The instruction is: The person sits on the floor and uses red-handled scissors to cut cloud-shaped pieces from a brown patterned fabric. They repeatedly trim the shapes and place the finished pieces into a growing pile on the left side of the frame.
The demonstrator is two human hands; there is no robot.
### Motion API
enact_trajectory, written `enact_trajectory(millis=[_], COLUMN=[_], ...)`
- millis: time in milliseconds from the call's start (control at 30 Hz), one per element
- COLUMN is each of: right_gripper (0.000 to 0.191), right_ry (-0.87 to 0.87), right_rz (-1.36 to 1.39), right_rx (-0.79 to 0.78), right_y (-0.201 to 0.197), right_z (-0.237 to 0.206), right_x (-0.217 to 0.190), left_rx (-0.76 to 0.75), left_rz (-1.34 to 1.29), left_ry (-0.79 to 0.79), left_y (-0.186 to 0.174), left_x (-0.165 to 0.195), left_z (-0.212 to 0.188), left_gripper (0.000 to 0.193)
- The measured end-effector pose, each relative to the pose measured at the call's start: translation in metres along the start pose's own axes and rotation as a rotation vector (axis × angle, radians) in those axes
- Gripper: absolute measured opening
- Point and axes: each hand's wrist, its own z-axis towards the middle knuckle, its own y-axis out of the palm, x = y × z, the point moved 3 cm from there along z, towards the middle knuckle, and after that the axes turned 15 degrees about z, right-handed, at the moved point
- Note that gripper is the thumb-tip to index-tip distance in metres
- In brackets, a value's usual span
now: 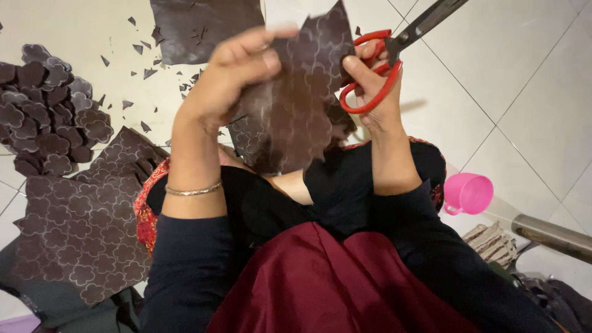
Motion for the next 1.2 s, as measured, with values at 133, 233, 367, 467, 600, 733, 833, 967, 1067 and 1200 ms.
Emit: enact_trajectory(millis=[133, 233, 367, 467, 600, 733, 833, 967, 1067, 1200], right_gripper=[0.024, 0.025, 0.028, 0.025, 0.024, 0.026, 0.029, 0.032, 0.032, 0.029], right_ry=[0.006, -0.014, -0.082, -0.12, -0.047, 0.039, 0.129, 0.182, 0.202, 0.297], right_rz=[0.15, 0.146, 0.022, -0.16, -0.328, -0.39, -0.388, -0.485, -0.562, -0.686], right_rx=[0.115, 0.135, 0.114, 0.036, -0.04, -0.14, -0.26, -0.374, -0.411, -0.347], right_y=[0.012, 0.021, 0.026, 0.027, 0.026, 0.028, 0.034, 0.042, 0.047, 0.052], right_z=[-0.003, -0.005, -0.013, -0.016, -0.019, -0.018, -0.017, -0.021, -0.025, -0.031], right_x=[0.002, 0.005, 0.01, 0.017, 0.029, 0.034, 0.037, 0.05, 0.061, 0.069], left_rx=[0.291, 0.456, 0.208, 0.195, 0.341, 0.55, 0.537, 0.499, 0.647, 0.824], left_rz=[-0.553, -0.45, -0.017, 0.023, 0.086, 0.019, -0.138, -0.185, -0.008, 0.66], left_ry=[0.108, -0.059, -0.163, -0.107, -0.223, -0.178, 0.004, 0.206, 0.237, 0.262], left_y=[0.0, 0.011, 0.028, 0.027, 0.021, 0.0, -0.019, -0.034, -0.04, -0.042], left_x=[-0.033, -0.074, -0.099, -0.091, -0.08, -0.073, -0.068, -0.074, -0.088, -0.102], left_z=[0.013, 0.022, 0.023, 0.019, 0.022, 0.025, 0.02, 0.017, 0.018, 0.012], left_gripper=[0.045, 0.037, 0.041, 0.045, 0.034, 0.027, 0.026, 0.035, 0.044, 0.053])
